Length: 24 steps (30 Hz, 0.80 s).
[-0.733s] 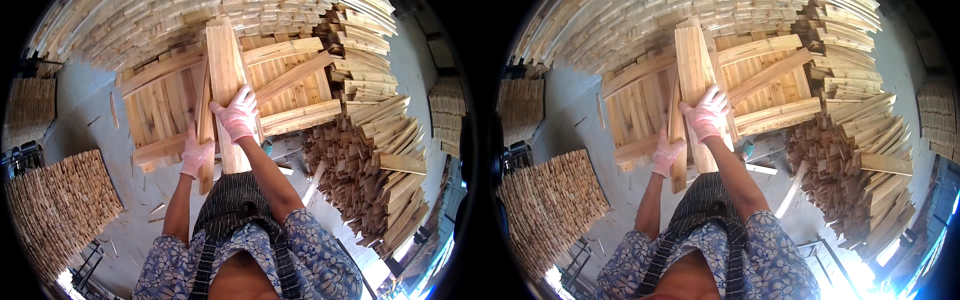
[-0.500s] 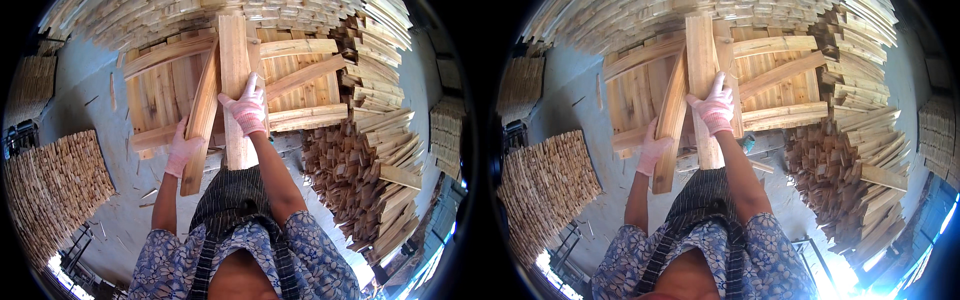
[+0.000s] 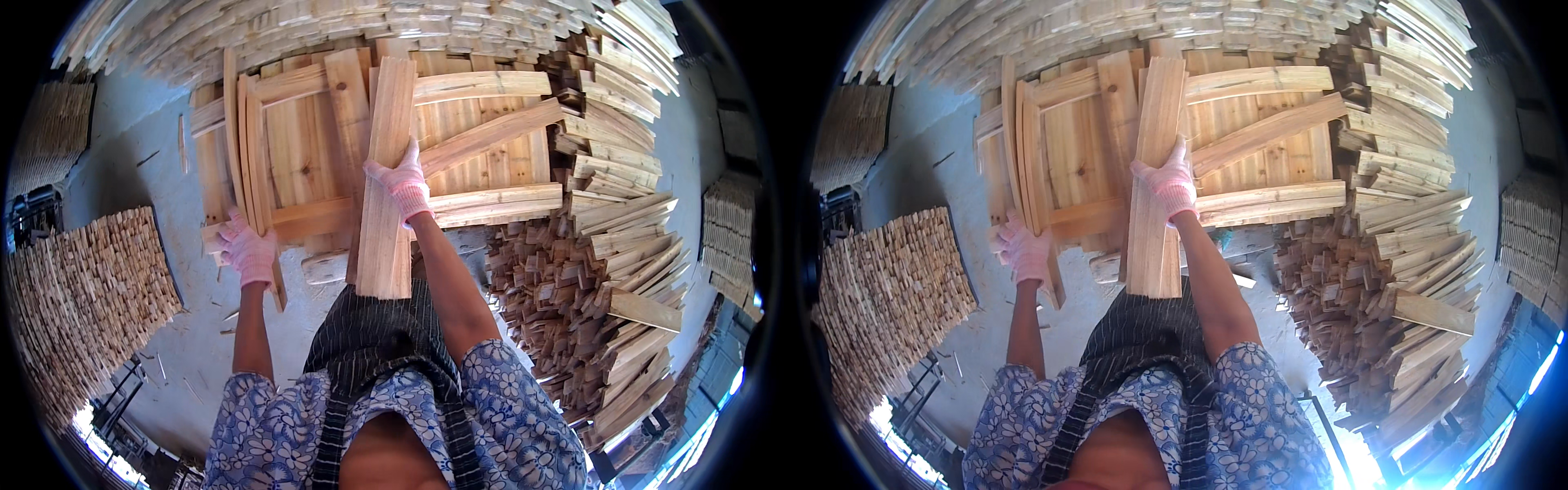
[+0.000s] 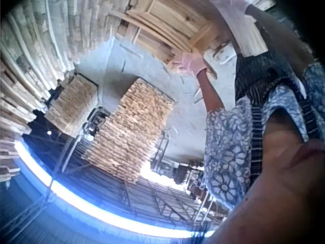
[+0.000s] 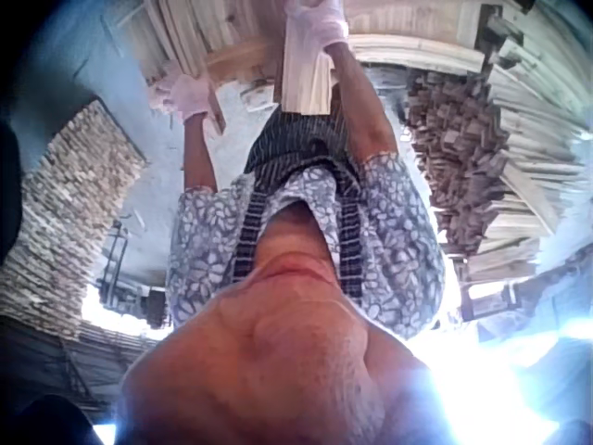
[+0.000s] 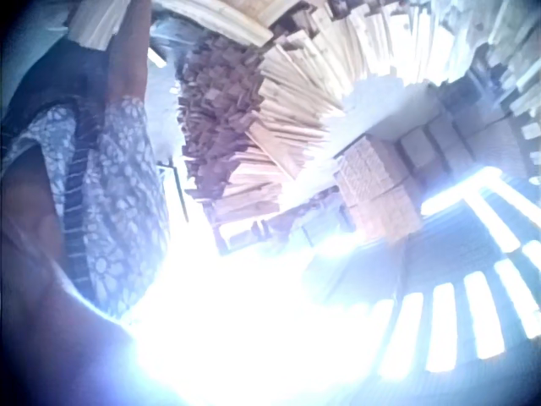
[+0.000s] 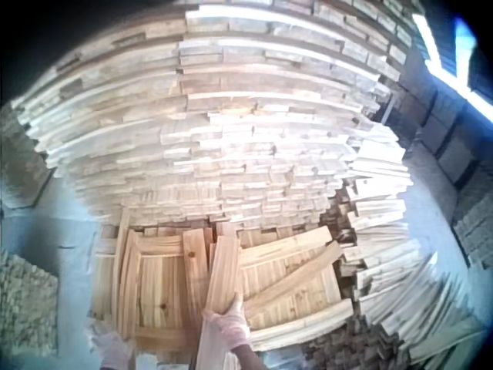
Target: The person stacks wooden planks in a lumber yard. They pick up planks from a pile and place them onto a growing stack, repeating this process continuously.
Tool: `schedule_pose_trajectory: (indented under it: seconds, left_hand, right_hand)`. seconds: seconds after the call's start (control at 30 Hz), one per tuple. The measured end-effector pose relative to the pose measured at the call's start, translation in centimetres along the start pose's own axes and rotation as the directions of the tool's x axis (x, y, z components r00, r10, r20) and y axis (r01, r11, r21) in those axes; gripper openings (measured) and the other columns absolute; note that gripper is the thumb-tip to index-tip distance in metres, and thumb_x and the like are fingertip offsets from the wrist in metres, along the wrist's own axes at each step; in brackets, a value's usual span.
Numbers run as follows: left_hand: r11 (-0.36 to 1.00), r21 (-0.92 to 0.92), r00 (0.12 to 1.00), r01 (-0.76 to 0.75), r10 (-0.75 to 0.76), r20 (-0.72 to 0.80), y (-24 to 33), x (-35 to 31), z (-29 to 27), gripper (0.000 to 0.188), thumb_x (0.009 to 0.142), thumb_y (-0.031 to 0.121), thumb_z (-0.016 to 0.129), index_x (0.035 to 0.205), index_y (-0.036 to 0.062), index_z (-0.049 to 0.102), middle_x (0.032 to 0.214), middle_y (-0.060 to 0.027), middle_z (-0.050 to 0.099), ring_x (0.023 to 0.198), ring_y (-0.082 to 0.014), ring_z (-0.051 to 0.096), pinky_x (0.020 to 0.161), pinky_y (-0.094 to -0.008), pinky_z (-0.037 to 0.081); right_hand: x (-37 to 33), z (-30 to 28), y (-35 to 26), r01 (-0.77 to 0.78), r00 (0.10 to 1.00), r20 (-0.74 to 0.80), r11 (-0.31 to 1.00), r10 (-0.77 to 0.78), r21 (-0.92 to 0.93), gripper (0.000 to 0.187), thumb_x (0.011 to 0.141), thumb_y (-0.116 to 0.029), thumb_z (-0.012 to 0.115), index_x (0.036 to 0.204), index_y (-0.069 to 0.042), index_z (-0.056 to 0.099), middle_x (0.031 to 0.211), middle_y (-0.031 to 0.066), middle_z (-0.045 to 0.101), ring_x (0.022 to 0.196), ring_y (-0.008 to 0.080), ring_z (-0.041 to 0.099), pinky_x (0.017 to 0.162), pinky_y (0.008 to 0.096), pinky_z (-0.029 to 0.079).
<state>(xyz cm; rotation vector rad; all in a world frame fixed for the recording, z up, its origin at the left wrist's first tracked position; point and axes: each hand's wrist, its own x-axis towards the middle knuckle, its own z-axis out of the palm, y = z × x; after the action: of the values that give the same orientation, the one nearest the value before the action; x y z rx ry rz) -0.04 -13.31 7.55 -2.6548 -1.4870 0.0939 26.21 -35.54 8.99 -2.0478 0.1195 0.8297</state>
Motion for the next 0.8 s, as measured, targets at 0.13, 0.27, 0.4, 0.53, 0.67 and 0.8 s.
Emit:
schedule_pose_trajectory:
  seconds: [0.13, 0.27, 0.4, 0.53, 0.67, 0.8]
  left_hand:
    - [0.740, -0.462, 0.867, -0.489, 0.354, -0.350, 13.4, -3.9, -7.3, 0.065, 0.087, 0.030, 0.076, 0.143, 0.0081, 0.051, 0.132, -0.0246, 0.057, 0.123, -0.0420, 0.057, 0.105, -0.0497, 0.047]
    - [0.456, -0.771, 0.643, -0.445, 0.762, 0.079, 30.5, -6.7, -5.5, 0.069, 0.089, 0.035, 0.075, 0.149, 0.0173, 0.048, 0.139, -0.0211, 0.056, 0.125, -0.0424, 0.055, 0.106, -0.0555, 0.046]
    - [0.663, -0.269, 0.688, -0.699, 0.726, 0.000, 43.8, -7.1, 0.7, 0.080, 0.084, 0.043, 0.079, 0.152, 0.0192, 0.044, 0.140, -0.0172, 0.056, 0.128, -0.0396, 0.053, 0.102, -0.0624, 0.043]
    - [0.648, -0.270, 0.561, -0.712, 0.756, 0.337, 49.0, -4.9, 0.9, 0.094, 0.077, 0.044, 0.084, 0.156, 0.0214, 0.039, 0.138, -0.0163, 0.057, 0.128, -0.0358, 0.054, 0.100, -0.0552, 0.045]
    - [0.704, -0.364, 0.558, -0.610, 0.707, 0.435, 48.8, -5.3, -1.3, 0.094, 0.072, 0.043, 0.083, 0.152, 0.0142, 0.042, 0.138, -0.0177, 0.057, 0.127, -0.0340, 0.057, 0.103, -0.0493, 0.048]
    - [0.751, -0.586, 0.467, -0.304, 0.654, 0.595, 47.0, -5.6, -7.8, 0.077, 0.073, 0.045, 0.079, 0.131, -0.0017, 0.057, 0.129, -0.0233, 0.061, 0.121, -0.0375, 0.060, 0.104, -0.0448, 0.051]
  right_hand:
    - [-0.6, -7.6, 5.2, -0.073, 0.993, -0.079, 0.982, 0.088, 0.175, 0.123, 0.072, -0.036, 0.092, 0.163, -0.004, 0.015, 0.141, 0.0254, 0.058, 0.125, 0.0332, 0.062, 0.105, 0.0390, 0.050]
    - [-2.0, -18.6, 7.7, -0.042, 0.945, -0.300, 0.961, 0.127, 0.273, 0.112, 0.079, -0.030, 0.088, 0.162, -0.003, 0.018, 0.133, 0.0222, 0.062, 0.111, 0.0277, 0.065, 0.094, 0.0391, 0.055]
    - [0.2, -30.1, 10.7, -0.056, 0.888, -0.456, 0.998, 0.066, 0.035, 0.110, 0.081, -0.036, 0.086, 0.162, -0.006, 0.019, 0.141, 0.0237, 0.057, 0.124, 0.0323, 0.060, 0.105, 0.0406, 0.047]
    - [0.5, -36.7, 15.0, -0.018, 0.845, -0.535, 0.998, -0.021, -0.068, 0.103, 0.083, -0.034, 0.084, 0.162, -0.006, 0.023, 0.143, 0.0245, 0.055, 0.127, 0.0332, 0.058, 0.106, 0.0419, 0.047]
    - [0.2, -38.0, 15.1, -0.028, 0.860, -0.511, 0.999, 0.010, -0.028, 0.099, 0.086, -0.033, 0.083, 0.160, -0.002, 0.025, 0.146, 0.0248, 0.051, 0.127, 0.0322, 0.057, 0.107, 0.0400, 0.046]
    - [2.7, -38.9, 19.5, -0.029, 0.844, -0.536, 0.998, -0.001, -0.047, 0.098, 0.086, -0.033, 0.083, 0.159, 0.000, 0.026, 0.145, 0.0233, 0.052, 0.127, 0.0313, 0.055, 0.106, 0.0392, 0.047]
